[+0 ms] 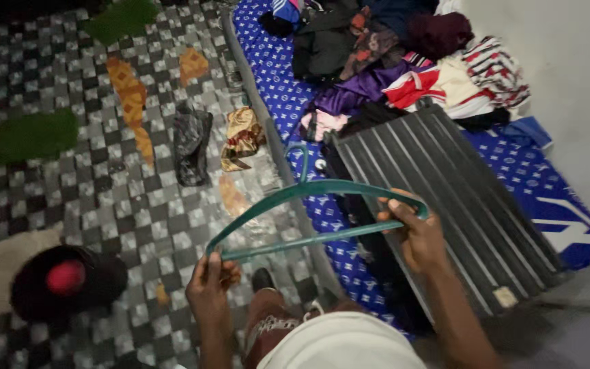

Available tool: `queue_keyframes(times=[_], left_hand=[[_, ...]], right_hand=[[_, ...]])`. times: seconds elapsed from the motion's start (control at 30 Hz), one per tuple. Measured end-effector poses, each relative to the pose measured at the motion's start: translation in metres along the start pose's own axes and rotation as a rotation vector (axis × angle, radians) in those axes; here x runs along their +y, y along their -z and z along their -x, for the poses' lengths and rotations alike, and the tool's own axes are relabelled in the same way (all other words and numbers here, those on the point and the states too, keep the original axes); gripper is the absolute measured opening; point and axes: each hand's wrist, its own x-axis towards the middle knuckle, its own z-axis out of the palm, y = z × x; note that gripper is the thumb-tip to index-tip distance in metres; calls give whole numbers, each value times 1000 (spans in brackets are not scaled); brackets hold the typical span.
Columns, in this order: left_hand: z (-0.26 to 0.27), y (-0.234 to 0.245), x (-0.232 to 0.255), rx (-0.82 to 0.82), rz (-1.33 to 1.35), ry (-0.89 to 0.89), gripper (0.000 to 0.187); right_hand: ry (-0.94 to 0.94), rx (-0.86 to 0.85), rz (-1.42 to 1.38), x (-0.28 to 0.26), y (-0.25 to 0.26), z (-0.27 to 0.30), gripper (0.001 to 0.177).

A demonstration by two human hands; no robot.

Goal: The person takes several garments from a bed, puts them on hangers, and hangs them in a closet.

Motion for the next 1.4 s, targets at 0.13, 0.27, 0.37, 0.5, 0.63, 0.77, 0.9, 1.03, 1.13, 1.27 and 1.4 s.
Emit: queue_keyframes(times=[0.13, 0.27, 0.37, 0.5, 0.63, 0.77, 0.9, 1.03, 1.13, 1.27, 1.4], left_hand=[[-72, -3, 47, -156, -9, 0, 35], [-132, -11, 84, -329, -170, 5, 35], [-172, -30, 105, -400, -280, 11, 39], [-212, -83, 123, -484, -277, -41, 41], [-247, -147, 147, -625, -287, -90, 42], [-280, -198, 145, -758, -281, -85, 39], [-309, -243, 121, -728, -304, -19, 39], [-338, -276, 101, -590, -225, 108, 36], [-357, -293, 95, -536, -271, 104, 34], [-386, -328, 101, -593, -294, 93, 33], [-409, -368, 120, -681, -311, 89, 34]], right_hand=[[-5, 42, 23, -2, -44, -20, 40], [-49, 155, 99, 3, -69, -44, 40], [-54, 227, 100, 13, -84, -61, 38], [18, 246, 7, 27, -94, -86, 41], [46, 361, -33, 14, -91, -110, 45], [66, 409, -71, 10, -76, -135, 47], [118, 446, -129, 16, -66, -187, 44], [63, 513, -83, 14, -76, -237, 40], [82, 469, 66, -3, -79, -276, 37], [109, 378, 22, -26, -80, -316, 36], [142, 378, 125, -39, -82, -350, 34]])
